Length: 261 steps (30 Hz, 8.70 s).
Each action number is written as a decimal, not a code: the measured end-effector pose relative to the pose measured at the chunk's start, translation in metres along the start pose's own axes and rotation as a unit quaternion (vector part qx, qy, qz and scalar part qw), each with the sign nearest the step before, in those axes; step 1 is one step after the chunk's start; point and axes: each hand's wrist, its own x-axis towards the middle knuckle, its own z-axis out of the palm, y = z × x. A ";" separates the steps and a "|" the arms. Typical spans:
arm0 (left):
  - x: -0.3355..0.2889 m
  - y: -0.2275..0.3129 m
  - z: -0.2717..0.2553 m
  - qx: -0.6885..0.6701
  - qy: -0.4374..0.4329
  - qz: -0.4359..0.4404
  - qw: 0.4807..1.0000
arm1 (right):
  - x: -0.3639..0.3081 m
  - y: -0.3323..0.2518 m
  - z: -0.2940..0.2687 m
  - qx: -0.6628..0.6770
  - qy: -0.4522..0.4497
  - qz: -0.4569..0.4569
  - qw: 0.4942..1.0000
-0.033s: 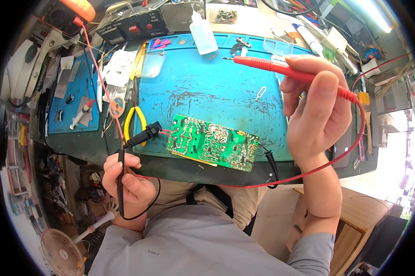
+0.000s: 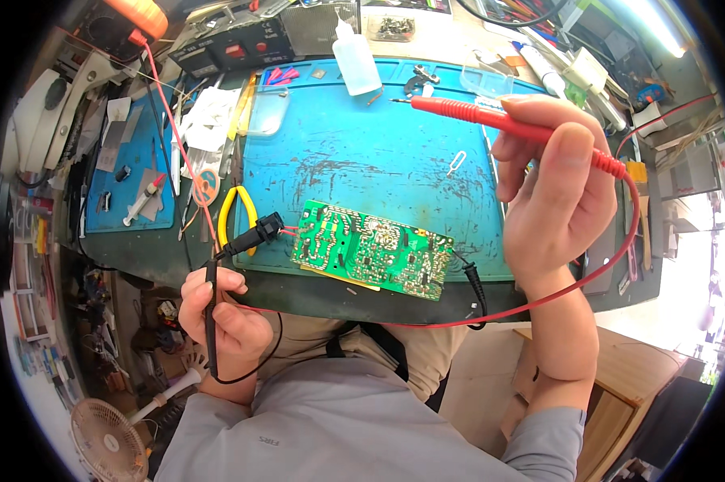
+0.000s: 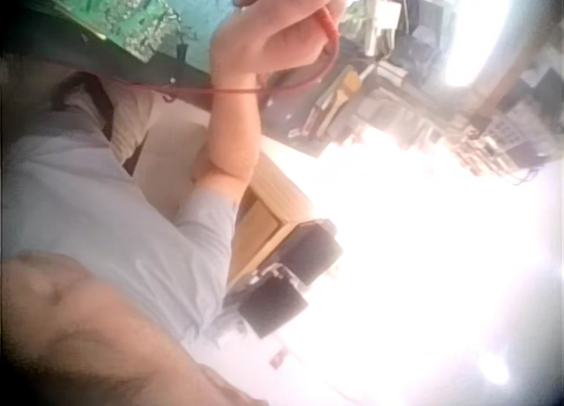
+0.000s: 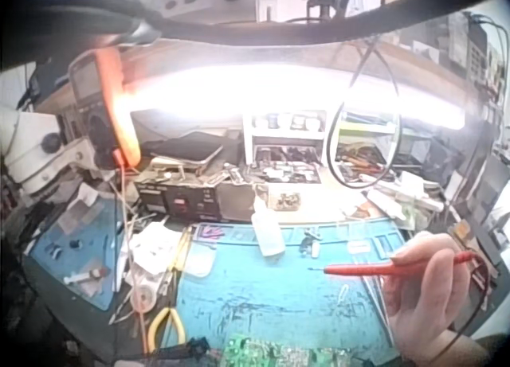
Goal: The person uses a multimeter to test points on a green circuit board, moving the probes across various components and traces. They flip the board over to inspect the underside and continue testing different areas.
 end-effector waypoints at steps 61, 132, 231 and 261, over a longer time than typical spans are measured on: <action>-0.007 -0.003 -0.003 0.036 -0.006 0.021 0.999 | 0.008 0.005 -0.005 -0.023 0.002 -0.025 0.999; -0.008 0.000 0.004 0.067 0.006 0.084 0.994 | 0.012 0.007 -0.014 -0.004 0.006 0.005 1.000; -0.007 -0.003 0.004 0.109 0.017 0.116 0.987 | 0.005 0.013 0.004 -0.004 -0.175 -0.002 0.984; -0.009 -0.004 0.004 0.105 0.024 0.110 0.988 | 0.004 0.016 0.006 0.006 -0.182 -0.011 0.983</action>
